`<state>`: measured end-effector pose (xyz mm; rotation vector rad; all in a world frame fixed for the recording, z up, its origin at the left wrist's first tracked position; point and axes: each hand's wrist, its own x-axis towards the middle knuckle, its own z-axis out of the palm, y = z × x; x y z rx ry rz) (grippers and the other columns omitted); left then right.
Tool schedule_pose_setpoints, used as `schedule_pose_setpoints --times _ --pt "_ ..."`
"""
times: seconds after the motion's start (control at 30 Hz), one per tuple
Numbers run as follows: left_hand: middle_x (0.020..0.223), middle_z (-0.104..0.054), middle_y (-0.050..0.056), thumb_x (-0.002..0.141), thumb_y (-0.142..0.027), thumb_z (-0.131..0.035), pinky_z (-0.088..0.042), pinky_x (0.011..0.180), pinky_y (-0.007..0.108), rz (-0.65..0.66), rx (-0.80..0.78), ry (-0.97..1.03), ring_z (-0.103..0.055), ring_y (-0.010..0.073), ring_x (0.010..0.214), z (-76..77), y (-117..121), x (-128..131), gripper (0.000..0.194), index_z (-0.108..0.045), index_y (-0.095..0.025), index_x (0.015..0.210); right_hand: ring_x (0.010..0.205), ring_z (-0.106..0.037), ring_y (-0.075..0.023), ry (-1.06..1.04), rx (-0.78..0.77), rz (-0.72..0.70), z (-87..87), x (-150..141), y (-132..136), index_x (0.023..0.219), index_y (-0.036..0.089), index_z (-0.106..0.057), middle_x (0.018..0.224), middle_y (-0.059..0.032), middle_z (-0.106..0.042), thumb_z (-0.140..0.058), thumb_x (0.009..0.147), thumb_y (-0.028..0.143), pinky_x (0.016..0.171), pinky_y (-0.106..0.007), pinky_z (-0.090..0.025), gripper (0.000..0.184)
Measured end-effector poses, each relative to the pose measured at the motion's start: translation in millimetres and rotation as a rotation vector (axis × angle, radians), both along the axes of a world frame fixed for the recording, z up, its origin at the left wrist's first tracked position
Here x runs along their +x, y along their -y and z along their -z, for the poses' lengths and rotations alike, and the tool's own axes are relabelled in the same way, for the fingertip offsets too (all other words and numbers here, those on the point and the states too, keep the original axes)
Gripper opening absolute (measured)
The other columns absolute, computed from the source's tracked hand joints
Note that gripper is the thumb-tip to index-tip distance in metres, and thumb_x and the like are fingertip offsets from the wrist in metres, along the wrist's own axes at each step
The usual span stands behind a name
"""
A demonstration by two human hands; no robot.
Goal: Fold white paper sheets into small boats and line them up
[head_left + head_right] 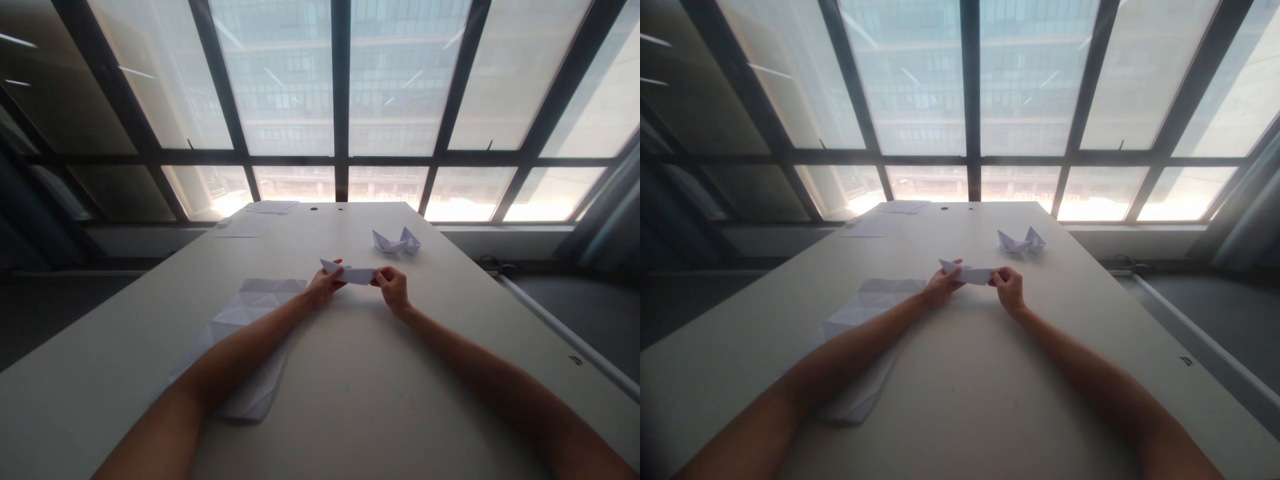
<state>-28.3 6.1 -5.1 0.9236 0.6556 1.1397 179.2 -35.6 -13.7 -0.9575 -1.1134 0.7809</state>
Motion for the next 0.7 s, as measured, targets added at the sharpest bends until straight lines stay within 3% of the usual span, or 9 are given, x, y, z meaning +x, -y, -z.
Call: schedule_pose_setpoints --times 0.13,0.23,0.33,0.43,0.6,0.7 --pt "0.104 -0.071 0.012 0.068 -0.022 -0.087 -0.054 0.090 0.032 -0.126 -0.012 0.037 -0.068 0.0194 0.095 0.9 -3 0 0.052 -0.062 -0.012 0.113 0.063 -0.067 -0.0190 0.086 0.009 -0.060 -2.0 -1 3 0.073 0.017 -0.061 0.067 -0.0032 -0.067 -0.075 0.071 0.044 0.062 -0.031 -0.056 0.030" --pt "0.096 -0.073 0.011 0.061 -0.025 -0.091 -0.054 0.088 0.035 -0.180 0.027 -0.012 -0.069 0.0213 0.091 1.8 -4 1 0.051 -0.067 -0.011 0.104 0.060 -0.064 -0.0175 0.261 -0.052 -0.187 -3.7 -2 6 0.077 0.016 -0.065 0.066 -0.0032 -0.067 -0.074 0.071 0.044 0.055 -0.027 -0.049 0.031" --pt "0.093 -0.075 0.012 0.059 -0.029 -0.092 -0.054 0.084 0.038 -0.088 0.117 -0.138 -0.070 0.0236 0.088 3.4 2 2 0.051 -0.070 -0.011 0.100 0.056 -0.055 -0.0137 0.431 -0.072 -0.298 -4.3 -3 9 0.074 0.015 -0.069 0.063 -0.0005 -0.063 -0.071 0.073 0.046 0.052 -0.024 -0.039 0.032" --pt "0.096 -0.075 0.012 0.060 -0.033 -0.091 -0.053 0.083 0.037 0.026 0.174 -0.222 -0.070 0.0239 0.088 5.1 10 6 0.052 -0.071 -0.011 0.103 0.052 -0.042 -0.0099 0.541 -0.045 -0.317 -4.2 -5 12 0.060 0.015 -0.063 0.054 0.0026 -0.051 -0.066 0.077 0.051 0.049 -0.024 -0.028 0.040" --pt "0.093 -0.076 0.012 0.062 -0.032 -0.090 -0.051 0.084 0.033 0.152 0.249 -0.303 -0.069 0.0221 0.084 6.4 18 12 0.042 -0.076 -0.008 0.093 0.053 -0.034 -0.0088 0.446 -0.038 -0.244 -3.5 -9 13 0.056 0.016 -0.055 0.054 0.0037 -0.042 -0.068 0.075 0.056 0.048 -0.024 -0.023 0.046" --pt "0.091 -0.076 0.012 0.065 -0.033 -0.088 -0.051 0.085 0.034 0.170 0.198 -0.250 -0.070 0.0224 0.084 6.1 19 12 0.038 -0.076 -0.008 0.090 0.053 -0.034 -0.0087 0.434 -0.048 -0.295 -2.7 -12 13 0.057 0.016 -0.055 0.055 0.0035 -0.043 -0.067 0.076 0.057 0.048 -0.024 -0.023 0.047"
